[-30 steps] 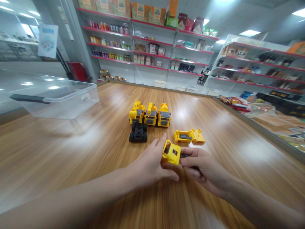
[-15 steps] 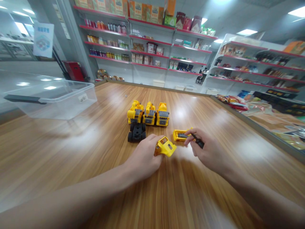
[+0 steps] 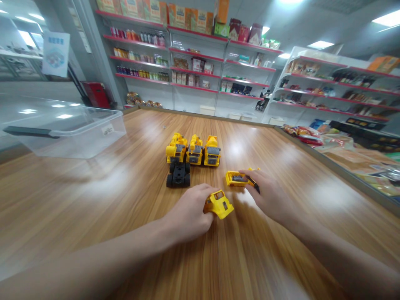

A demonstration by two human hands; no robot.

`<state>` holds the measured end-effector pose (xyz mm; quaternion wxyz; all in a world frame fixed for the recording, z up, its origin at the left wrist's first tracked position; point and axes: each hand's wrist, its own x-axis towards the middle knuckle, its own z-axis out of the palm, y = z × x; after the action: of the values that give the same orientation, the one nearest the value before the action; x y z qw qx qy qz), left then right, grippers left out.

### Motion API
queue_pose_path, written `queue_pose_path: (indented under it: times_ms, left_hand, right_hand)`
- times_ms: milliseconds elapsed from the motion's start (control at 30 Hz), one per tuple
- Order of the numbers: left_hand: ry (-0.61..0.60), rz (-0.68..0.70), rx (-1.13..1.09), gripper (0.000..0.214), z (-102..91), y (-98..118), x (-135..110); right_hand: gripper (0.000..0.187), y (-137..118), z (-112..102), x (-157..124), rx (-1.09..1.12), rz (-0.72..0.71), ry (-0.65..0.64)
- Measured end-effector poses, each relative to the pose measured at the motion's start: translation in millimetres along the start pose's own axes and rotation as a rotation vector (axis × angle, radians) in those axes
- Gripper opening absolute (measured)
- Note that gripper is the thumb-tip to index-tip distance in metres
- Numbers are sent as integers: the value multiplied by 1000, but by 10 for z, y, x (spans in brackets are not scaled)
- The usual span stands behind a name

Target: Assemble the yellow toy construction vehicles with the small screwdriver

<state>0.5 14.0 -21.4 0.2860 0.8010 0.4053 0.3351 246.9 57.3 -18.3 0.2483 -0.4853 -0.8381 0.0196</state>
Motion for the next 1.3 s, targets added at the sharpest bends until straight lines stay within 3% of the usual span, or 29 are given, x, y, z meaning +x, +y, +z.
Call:
queue_pose_path:
  times_ms: [100, 267, 467, 567, 700, 833, 967, 1300]
  left_hand:
    - [11, 5, -18, 45, 9, -12, -8]
    - [0, 22, -15, 47, 4, -10, -8]
    - [-48, 20, 32, 48, -18, 13, -8]
    - [-77, 27, 43, 46, -26, 24, -14]
    - [-105, 47, 27, 48, -21, 19, -28]
    - [-137, 108, 15, 55, -7, -5, -35]
    - [-139, 153, 37, 60, 6, -34, -37]
    - [-148, 150, 75, 61, 4, -46, -34]
  right_hand:
    - [42, 35, 34, 6, -24, -13, -63]
    - [28, 49, 39, 26, 22, -56, -96]
    - [37, -73, -102, 22, 218, -270, -258]
    - [38, -122, -151, 13, 263, -307, -246]
    - [32, -177, -171, -4, 184, -238, -135]
    - [19, -255, -165, -40, 39, -208, -204]
    - [20, -287, -147, -71, 4, -195, -262]
    - [23, -174, -193, -48, -50, -85, -240]
